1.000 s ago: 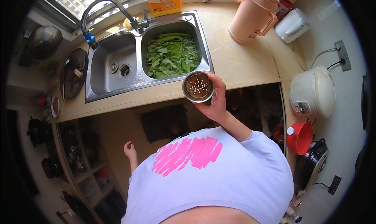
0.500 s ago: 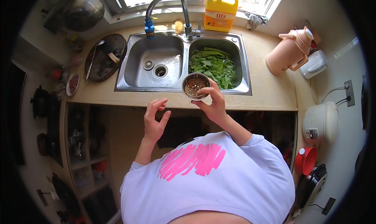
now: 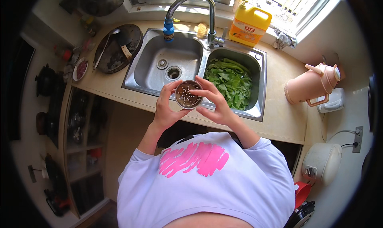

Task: The person peels a carrot over a kitchen sink using a knife, then rinses the carrot and washes leafy greens in the sink. The person also handles a small metal strainer and places it in the sink.

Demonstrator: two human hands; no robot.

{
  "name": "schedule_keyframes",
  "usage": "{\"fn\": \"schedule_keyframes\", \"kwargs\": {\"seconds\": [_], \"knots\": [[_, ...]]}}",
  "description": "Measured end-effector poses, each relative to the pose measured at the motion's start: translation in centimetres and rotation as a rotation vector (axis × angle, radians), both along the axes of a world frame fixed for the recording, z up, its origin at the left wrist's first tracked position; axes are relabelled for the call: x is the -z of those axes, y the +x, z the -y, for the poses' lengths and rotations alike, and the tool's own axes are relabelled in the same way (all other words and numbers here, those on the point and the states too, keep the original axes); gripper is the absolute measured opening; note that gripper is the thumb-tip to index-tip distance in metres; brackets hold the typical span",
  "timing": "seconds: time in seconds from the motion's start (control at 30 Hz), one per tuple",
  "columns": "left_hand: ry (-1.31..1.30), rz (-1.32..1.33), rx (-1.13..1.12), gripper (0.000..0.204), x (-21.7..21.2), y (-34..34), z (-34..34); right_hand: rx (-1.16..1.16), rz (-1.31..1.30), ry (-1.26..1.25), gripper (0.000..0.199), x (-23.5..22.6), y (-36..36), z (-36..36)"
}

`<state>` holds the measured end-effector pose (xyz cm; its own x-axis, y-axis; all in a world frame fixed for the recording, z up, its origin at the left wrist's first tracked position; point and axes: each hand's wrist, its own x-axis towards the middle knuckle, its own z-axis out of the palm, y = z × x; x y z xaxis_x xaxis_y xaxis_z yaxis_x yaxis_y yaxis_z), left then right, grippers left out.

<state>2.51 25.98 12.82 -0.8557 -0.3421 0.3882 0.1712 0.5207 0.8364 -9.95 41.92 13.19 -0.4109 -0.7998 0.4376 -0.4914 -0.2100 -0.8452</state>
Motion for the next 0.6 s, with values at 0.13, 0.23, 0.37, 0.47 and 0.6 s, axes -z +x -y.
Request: {"fn": "schedule_keyframes", "kwargs": {"seconds": [0.13, 0.23, 0.37, 0.47, 0.6], "knots": [[-0.23, 0.031, -0.011, 0.075, -0.5, -1.2, 0.4, 0.144, -0.38, 0.145, 0.018, -0.1, -2.8, 1.8], [-0.209, 0.055, 0.062, 0.073, -0.2, -2.1, 0.6, 0.178, -0.523, 0.203, 0.019, -0.9, -2.8, 3.3], [-0.172, -0.009, 0.111, 0.071, 0.8, -3.4, 1.8, 0.199, -0.614, 0.232, 0.015, -0.2, -3.3, 4.7], [-0.197, -0.031, 0.176, 0.071, 1.1, -4.1, 2.9, 0.245, -0.605, 0.23, 0.01, 0.6, -3.2, 5.4], [-0.267, -0.075, 0.2, 0.073, 1.1, -4.7, 5.1, 0.328, -0.478, 0.227, 0.009, 0.3, -3.5, 5.5]]}}
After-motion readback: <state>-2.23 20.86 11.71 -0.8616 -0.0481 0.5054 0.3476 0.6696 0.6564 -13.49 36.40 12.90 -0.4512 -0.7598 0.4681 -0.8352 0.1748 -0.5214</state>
